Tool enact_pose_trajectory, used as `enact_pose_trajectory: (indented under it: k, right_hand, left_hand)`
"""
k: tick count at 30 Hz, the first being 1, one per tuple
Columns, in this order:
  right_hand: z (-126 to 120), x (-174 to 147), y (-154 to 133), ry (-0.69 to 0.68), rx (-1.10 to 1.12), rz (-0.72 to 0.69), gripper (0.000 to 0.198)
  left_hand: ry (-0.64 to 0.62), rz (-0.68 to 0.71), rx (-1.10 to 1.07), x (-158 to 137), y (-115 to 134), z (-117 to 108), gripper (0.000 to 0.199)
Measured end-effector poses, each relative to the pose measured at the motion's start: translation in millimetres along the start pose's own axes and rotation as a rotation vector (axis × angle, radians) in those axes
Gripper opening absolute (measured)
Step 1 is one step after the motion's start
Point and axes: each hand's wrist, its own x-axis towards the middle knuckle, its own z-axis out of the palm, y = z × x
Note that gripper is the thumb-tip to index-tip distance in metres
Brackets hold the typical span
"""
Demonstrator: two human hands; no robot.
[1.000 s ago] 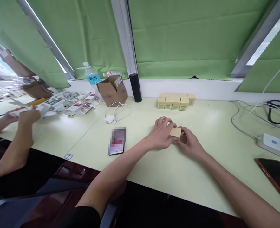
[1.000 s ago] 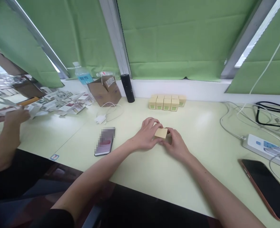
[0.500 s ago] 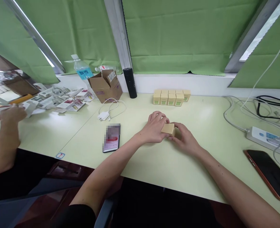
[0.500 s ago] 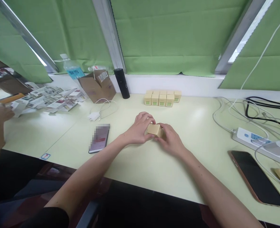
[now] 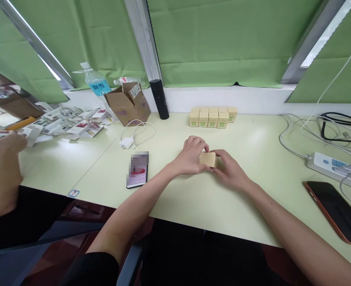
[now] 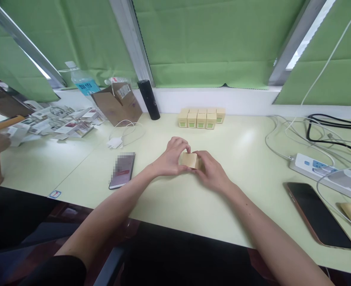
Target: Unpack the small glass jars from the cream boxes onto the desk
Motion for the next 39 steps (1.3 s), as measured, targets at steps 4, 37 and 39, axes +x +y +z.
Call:
enact_pose_trajectory:
  k: [4,37,39]
  right_hand:
    - [1,1,4,0.049,0.015,0.065,0.044]
    - [5,2,27,0.322,0.008,0.427,0.061]
    - [4,2,27,0.314,-0.055,0.46,0.064]
  left_hand:
    - [0.086,0.042,0.036,0,-4,4,0.034]
    - [0.444,0.17,0.037,-4,-11,39,0.021]
    - [0.454,0.157,0.033,-4,-12,41,0.02]
